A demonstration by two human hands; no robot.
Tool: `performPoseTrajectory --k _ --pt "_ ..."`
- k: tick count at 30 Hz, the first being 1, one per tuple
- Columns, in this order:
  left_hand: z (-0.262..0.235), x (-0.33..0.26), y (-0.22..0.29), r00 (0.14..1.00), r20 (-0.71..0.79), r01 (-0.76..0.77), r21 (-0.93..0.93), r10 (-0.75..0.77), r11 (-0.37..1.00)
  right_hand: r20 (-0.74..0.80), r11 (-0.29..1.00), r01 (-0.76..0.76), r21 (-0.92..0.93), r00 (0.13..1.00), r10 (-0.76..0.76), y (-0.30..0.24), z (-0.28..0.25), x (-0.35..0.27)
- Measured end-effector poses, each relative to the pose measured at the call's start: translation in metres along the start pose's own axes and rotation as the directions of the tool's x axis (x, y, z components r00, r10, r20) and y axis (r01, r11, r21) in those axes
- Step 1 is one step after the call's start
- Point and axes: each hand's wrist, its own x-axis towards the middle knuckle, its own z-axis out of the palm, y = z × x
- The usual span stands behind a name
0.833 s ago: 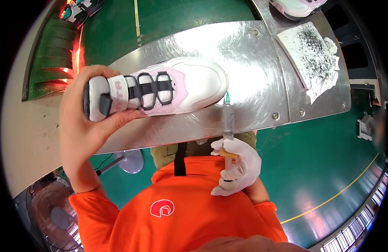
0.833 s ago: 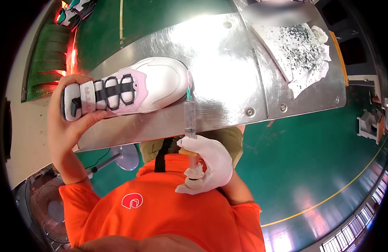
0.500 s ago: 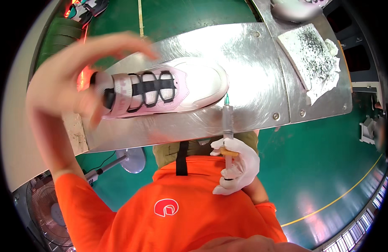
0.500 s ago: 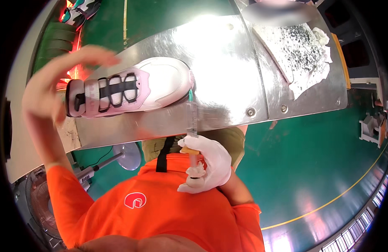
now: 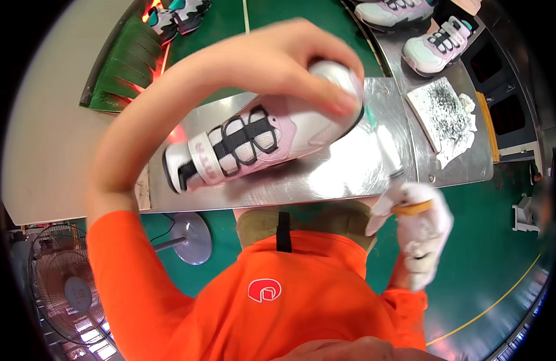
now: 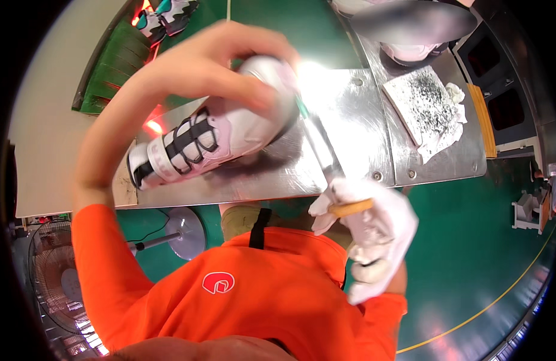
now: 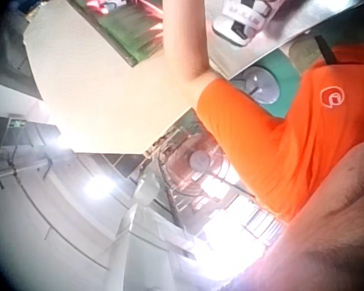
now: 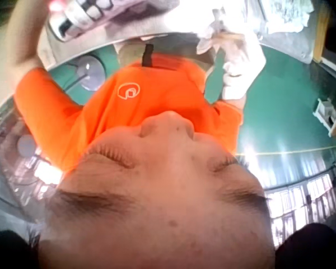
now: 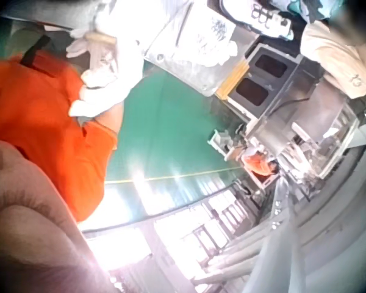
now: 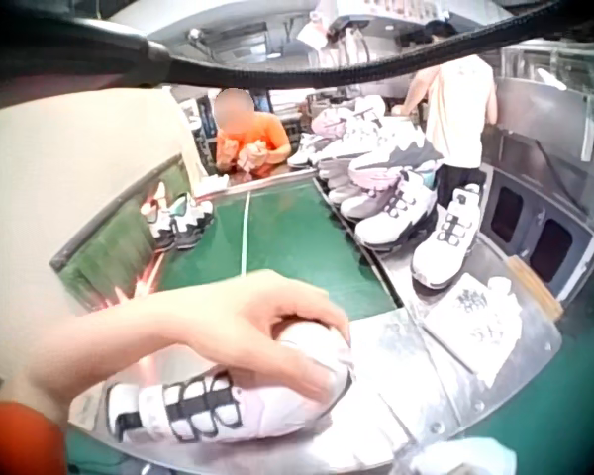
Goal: The person uses a syringe to apply a clear liquid to the seams of white and pink sneakers. They hold each shoe on a metal table, inject the liquid along the edges, and then place the shoe down before picking up the next one.
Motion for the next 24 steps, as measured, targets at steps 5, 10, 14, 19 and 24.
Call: performPoseTrajectory --k 5,10,14,19,24 --pt "-0.014 -0.077 -0.02 0.804 -0.561 -0.338 -0.163 0.195 0.927 0.232 0.984 -0.167 -0.054 0.957 0.175 -0.045 0.052 0.096" --pt "0.02 -0.103 -0.082 0.603 -0.794 -0.442 -0.251 0.078 0.861 0.319 0.937 -0.182 -0.297 0.906 0.277 -0.021 0.068 0.155" --pt "0.036 -0.106 -0.12 0.498 -0.866 -0.52 -0.335 -0.039 0.786 0.336 0.939 -0.207 -0.274 0.894 0.295 0.003 0.056 0.167" --pt "0.049 -0.106 -0.153 0.44 -0.877 -0.541 -0.432 -0.195 0.721 0.28 0.903 -0.343 -0.261 0.868 0.41 0.029 0.045 0.172" --pt "0.056 -0.103 -0.167 0.416 -0.861 -0.517 -0.489 -0.294 0.702 0.267 0.898 -0.376 -0.23 0.863 0.429 0.037 0.023 0.167"
